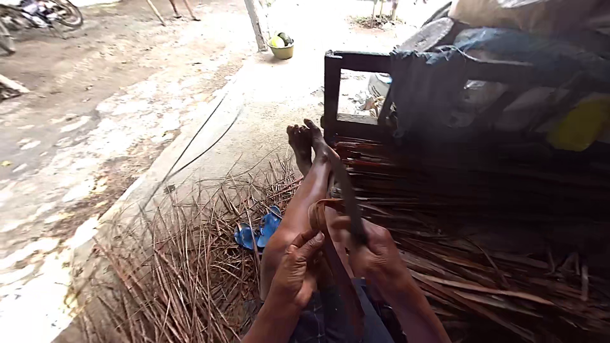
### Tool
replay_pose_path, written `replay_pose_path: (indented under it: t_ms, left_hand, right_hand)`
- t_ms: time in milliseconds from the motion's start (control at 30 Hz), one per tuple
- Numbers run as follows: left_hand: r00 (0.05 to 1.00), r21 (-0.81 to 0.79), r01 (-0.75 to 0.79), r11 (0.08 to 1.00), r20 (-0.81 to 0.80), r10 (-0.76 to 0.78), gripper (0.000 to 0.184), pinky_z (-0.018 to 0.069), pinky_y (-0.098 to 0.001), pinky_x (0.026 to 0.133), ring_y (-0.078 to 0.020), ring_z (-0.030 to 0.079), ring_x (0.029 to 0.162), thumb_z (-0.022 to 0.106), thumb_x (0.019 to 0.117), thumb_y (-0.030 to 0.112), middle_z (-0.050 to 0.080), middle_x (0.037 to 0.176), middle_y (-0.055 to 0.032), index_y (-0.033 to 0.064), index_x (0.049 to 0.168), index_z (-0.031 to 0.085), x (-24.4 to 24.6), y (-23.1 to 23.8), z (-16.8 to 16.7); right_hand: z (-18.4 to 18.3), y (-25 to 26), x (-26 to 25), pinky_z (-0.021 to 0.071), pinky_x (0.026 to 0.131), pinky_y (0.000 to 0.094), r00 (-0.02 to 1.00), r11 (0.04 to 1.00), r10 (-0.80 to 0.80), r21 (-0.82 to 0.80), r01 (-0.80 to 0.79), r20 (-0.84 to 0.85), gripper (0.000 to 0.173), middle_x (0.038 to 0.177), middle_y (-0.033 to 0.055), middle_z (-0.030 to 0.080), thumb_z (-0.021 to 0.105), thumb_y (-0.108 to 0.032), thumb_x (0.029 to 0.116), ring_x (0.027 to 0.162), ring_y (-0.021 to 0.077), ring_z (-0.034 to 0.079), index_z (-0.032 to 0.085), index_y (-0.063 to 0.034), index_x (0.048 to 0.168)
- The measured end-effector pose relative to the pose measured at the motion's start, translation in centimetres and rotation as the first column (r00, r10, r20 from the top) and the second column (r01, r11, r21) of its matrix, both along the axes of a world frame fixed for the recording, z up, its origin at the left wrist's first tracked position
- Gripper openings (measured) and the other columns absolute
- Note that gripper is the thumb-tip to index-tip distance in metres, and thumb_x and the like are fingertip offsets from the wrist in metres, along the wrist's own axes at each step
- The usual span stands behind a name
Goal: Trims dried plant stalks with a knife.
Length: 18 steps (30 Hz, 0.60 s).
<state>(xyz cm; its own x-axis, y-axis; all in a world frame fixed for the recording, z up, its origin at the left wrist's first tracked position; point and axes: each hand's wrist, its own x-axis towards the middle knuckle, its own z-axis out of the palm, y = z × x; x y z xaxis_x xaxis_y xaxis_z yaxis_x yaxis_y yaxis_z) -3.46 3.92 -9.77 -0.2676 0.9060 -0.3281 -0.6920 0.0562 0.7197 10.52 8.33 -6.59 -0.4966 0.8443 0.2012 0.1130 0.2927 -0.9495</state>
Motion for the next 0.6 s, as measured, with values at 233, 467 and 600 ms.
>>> replay_pose_path:
  t_ms: [233, 467, 600]
  left_hand:
    - [0.993, 0.121, -0.026, 0.992, -0.109, 0.039, 0.016, 0.0596, -0.0258, 0.077, -0.0123, 0.071, 0.081, 0.061, 0.0926, -0.011, 0.073, 0.093, -0.0110, -0.0056, 0.105, 0.069, 1.9, 0.6, 0.1]
    - [0.996, -0.011, -0.090, 0.996, -0.019, 0.090, 0.013, 0.0606, -0.0246, 0.069, -0.0116, 0.070, 0.072, 0.059, 0.0938, -0.008, 0.073, 0.084, -0.0091, -0.0029, 0.098, 0.071, 3.6, 0.4, 0.5]
    - [0.995, -0.138, -0.066, 0.988, 0.071, 0.076, 0.009, 0.0588, -0.0240, 0.064, -0.0113, 0.068, 0.066, 0.057, 0.0982, -0.005, 0.070, 0.078, -0.0086, -0.0008, 0.097, 0.065, 3.8, 1.2, 0.3]
  right_hand:
    - [-2.8, -0.4, 1.1, 0.0454, 0.048, 0.0139, 0.992, 0.979, -0.119, -0.173, 0.108, -0.050, 0.026, 0.089, -0.0004, 0.059, 0.056, -0.010, 0.0925, 0.054, -0.0031, 0.049, 0.066, 0.0003, 0.113]
    - [-4.4, -0.6, 0.7, 0.0470, 0.053, 0.0129, 0.968, 0.969, -0.228, 0.072, 0.236, -0.108, 0.015, 0.085, 0.0026, 0.058, 0.056, -0.006, 0.0940, 0.060, -0.0015, 0.053, 0.067, 0.0029, 0.098]
    - [-5.4, -1.9, 1.3, 0.0501, 0.060, 0.0112, 0.941, 0.944, -0.209, 0.196, 0.265, -0.267, 0.013, 0.091, 0.0038, 0.060, 0.058, -0.008, 0.0961, 0.068, -0.0024, 0.056, 0.066, 0.0023, 0.097]
